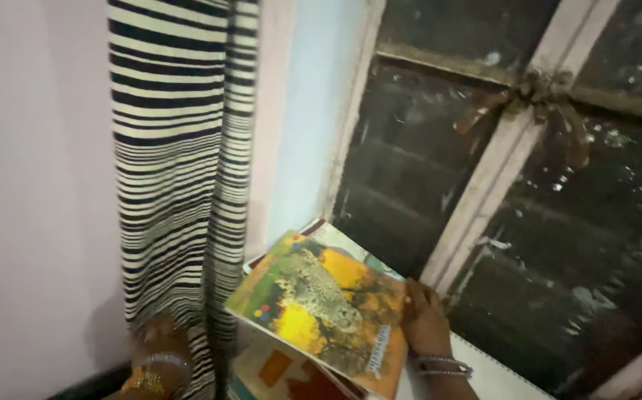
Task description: The person organizes and stacks notebooks and sketchbooks on a ledge, flipping through pages and moving items to different stacks by hand.
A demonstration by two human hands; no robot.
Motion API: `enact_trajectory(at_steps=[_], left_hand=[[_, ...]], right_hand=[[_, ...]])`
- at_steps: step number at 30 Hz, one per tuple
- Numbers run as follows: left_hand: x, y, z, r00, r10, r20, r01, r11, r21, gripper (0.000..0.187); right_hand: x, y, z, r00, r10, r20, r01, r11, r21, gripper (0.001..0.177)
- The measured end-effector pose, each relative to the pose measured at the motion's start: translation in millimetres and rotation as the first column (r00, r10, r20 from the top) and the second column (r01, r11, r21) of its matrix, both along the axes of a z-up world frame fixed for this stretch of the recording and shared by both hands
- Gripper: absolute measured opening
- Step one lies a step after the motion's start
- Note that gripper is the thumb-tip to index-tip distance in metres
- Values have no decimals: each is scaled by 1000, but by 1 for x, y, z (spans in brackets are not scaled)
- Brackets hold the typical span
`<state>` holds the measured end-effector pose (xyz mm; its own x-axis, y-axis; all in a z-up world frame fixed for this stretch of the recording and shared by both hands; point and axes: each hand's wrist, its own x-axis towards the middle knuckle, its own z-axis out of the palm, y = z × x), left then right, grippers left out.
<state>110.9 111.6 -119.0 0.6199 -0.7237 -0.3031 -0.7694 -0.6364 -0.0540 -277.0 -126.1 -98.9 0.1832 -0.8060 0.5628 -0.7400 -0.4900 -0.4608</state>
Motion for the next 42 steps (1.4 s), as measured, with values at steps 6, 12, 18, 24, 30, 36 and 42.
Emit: enact_trajectory(at_steps=[6, 12, 18, 24, 30, 36, 42], left_hand=[[-41, 19, 38, 975, 56, 215, 204, 162, -966, 69], [-32, -29, 85, 911, -381, 156, 264, 251, -931, 44], [-8, -42, 104, 853, -412, 319, 487, 410, -772, 47], [-99, -26, 63, 914, -130, 385, 389, 11, -921, 72], [-150, -49, -15, -69, -383, -921, -984, 179, -1, 84], [-141, -29, 17, -334, -536, -776, -916, 377, 134, 51], [-142, 7, 126, 133, -828, -544, -932, 82, -353, 57]], right_hand=[[-1, -12, -5, 996, -43, -76, 42, 999, -6, 43], [-5, -27, -7, 999, -9, -31, 10, 1000, 21, 45], [-1, -13, 6, 992, 2, -130, -1, 1000, 7, 39], [17, 29, 56, 904, -151, -400, 196, 978, 73, 64], [53, 7, 73, 876, 54, -478, 37, 983, 180, 50], [52, -2, 87, 853, 351, -386, -192, 899, 394, 44], [42, 41, 131, 951, 197, 237, -294, 811, 506, 42]])
